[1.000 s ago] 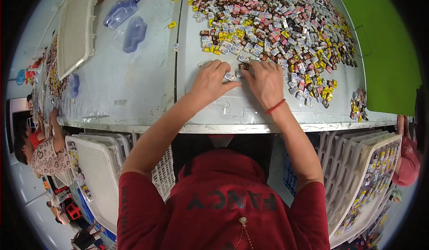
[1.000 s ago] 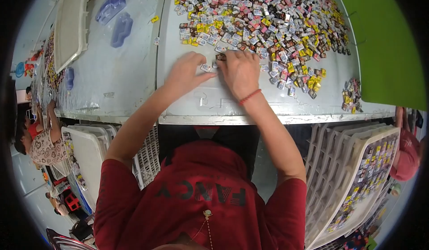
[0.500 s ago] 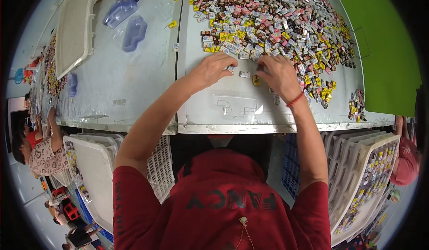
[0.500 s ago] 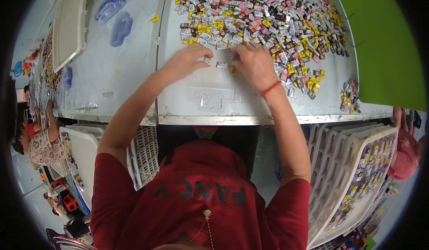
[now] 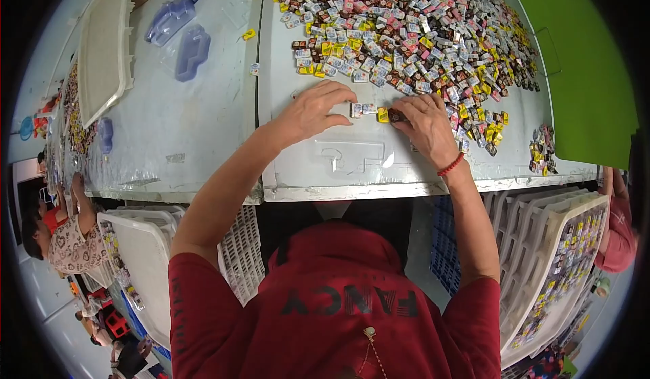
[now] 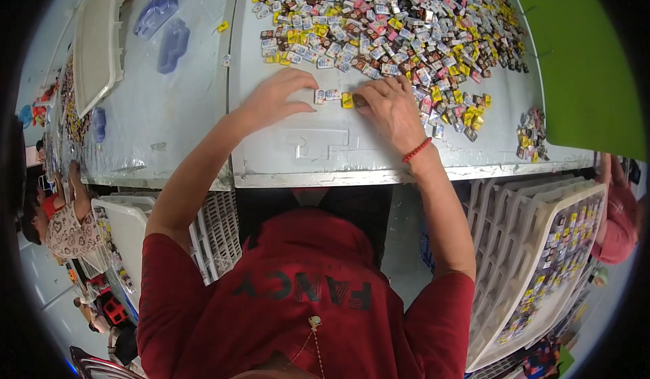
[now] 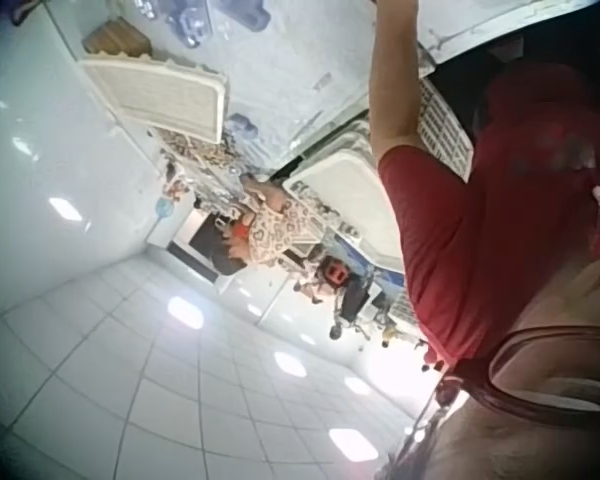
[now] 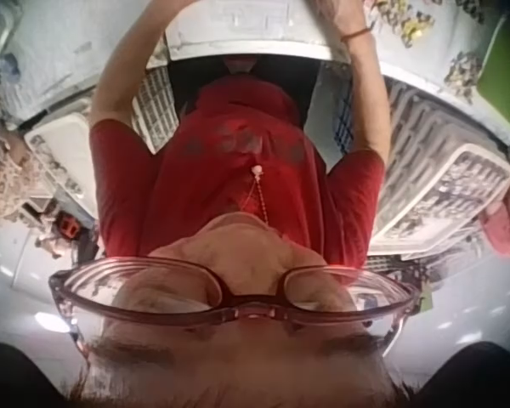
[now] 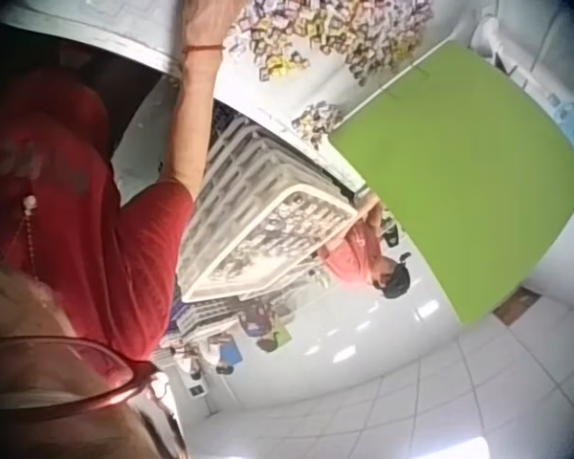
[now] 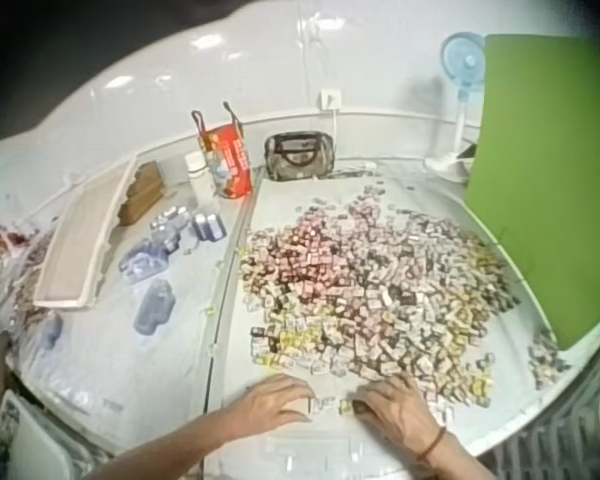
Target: Assembling and sorting small colorful toy parts at a factory workstation.
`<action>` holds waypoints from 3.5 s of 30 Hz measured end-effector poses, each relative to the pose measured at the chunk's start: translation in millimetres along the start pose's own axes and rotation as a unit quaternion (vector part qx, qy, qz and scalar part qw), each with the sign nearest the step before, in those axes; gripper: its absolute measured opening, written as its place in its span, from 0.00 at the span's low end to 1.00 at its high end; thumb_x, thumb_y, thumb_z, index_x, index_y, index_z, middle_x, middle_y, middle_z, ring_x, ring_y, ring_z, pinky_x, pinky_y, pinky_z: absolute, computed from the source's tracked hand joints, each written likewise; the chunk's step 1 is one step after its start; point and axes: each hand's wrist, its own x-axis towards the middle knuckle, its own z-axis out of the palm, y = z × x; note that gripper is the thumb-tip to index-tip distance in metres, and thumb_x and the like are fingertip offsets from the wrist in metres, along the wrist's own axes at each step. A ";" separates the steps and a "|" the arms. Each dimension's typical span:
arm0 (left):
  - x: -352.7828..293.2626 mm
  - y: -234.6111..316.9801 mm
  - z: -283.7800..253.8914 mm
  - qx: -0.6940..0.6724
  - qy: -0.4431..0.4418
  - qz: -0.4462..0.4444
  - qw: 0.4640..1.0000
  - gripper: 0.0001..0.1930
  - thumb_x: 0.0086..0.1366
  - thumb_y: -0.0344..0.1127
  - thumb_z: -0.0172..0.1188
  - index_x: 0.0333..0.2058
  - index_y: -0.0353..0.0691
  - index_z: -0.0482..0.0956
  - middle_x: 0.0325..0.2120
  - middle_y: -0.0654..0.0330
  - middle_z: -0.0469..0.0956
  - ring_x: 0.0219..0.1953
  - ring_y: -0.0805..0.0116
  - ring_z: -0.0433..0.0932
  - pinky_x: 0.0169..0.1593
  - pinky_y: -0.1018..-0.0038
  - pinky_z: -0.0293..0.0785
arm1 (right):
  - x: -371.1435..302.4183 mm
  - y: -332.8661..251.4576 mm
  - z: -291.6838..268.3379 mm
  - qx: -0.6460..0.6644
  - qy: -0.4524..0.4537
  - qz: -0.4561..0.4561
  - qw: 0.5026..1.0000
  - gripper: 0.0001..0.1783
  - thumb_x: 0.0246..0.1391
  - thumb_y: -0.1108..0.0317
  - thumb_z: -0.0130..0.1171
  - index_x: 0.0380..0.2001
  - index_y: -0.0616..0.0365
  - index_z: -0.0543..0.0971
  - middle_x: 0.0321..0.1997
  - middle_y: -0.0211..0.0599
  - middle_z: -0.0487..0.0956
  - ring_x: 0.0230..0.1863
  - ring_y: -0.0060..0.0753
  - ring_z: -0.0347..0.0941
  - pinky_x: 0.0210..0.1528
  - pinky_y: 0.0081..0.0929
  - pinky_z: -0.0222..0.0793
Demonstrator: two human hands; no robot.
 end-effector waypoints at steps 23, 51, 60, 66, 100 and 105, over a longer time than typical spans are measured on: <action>-11.1 75.9 -0.3 -0.409 0.108 -0.291 0.858 0.10 0.65 0.27 0.55 0.45 0.32 0.76 0.35 0.62 0.79 0.35 0.76 0.75 0.43 0.79 0.71 | -5.7 -85.5 6.0 0.506 0.102 0.226 0.826 0.17 0.55 0.77 0.59 0.49 0.62 0.75 0.48 0.30 0.73 0.39 0.16 0.70 0.42 0.15 0.67; -16.1 27.4 0.2 -0.267 0.218 -0.354 0.870 0.07 0.59 0.31 0.63 0.32 0.32 0.82 0.24 0.62 0.81 0.24 0.80 0.74 0.30 0.82 0.69 | -22.1 -102.3 32.3 0.432 0.191 0.296 0.830 0.14 0.54 0.77 0.60 0.45 0.58 0.77 0.37 0.27 0.78 0.33 0.16 0.70 0.36 0.14 0.68; -19.2 -3.1 17.7 0.158 0.161 0.002 0.974 0.07 0.52 0.29 0.66 0.31 0.36 0.80 0.30 0.60 0.77 0.35 0.60 0.75 0.39 0.70 0.73 | -13.2 -35.8 -2.7 0.030 0.134 0.129 0.982 0.13 0.44 0.76 0.64 0.37 0.58 0.79 0.39 0.39 0.79 0.42 0.43 0.74 0.44 0.32 0.70; -25.0 8.1 10.5 0.189 0.113 0.021 0.975 0.15 0.48 0.31 0.68 0.36 0.35 0.78 0.36 0.61 0.76 0.40 0.62 0.74 0.45 0.70 0.73 | 6.1 -44.8 9.7 -0.015 0.114 0.057 0.992 0.14 0.43 0.68 0.66 0.36 0.55 0.79 0.40 0.33 0.80 0.45 0.40 0.71 0.45 0.35 0.66; 3.7 -4.1 22.3 0.042 0.010 0.082 0.996 0.15 0.50 0.31 0.67 0.38 0.35 0.79 0.41 0.58 0.78 0.42 0.59 0.75 0.44 0.70 0.74 | -2.7 -11.8 6.4 0.011 0.000 0.022 1.000 0.19 0.42 0.71 0.66 0.42 0.54 0.79 0.43 0.33 0.79 0.46 0.37 0.72 0.52 0.34 0.64; 3.2 -3.9 29.0 0.060 0.019 0.119 0.991 0.15 0.50 0.31 0.66 0.38 0.36 0.79 0.40 0.60 0.79 0.41 0.61 0.75 0.43 0.72 0.75 | -2.2 -15.4 9.9 0.000 0.015 -0.002 1.000 0.21 0.40 0.70 0.67 0.42 0.54 0.79 0.42 0.31 0.78 0.44 0.37 0.71 0.53 0.36 0.61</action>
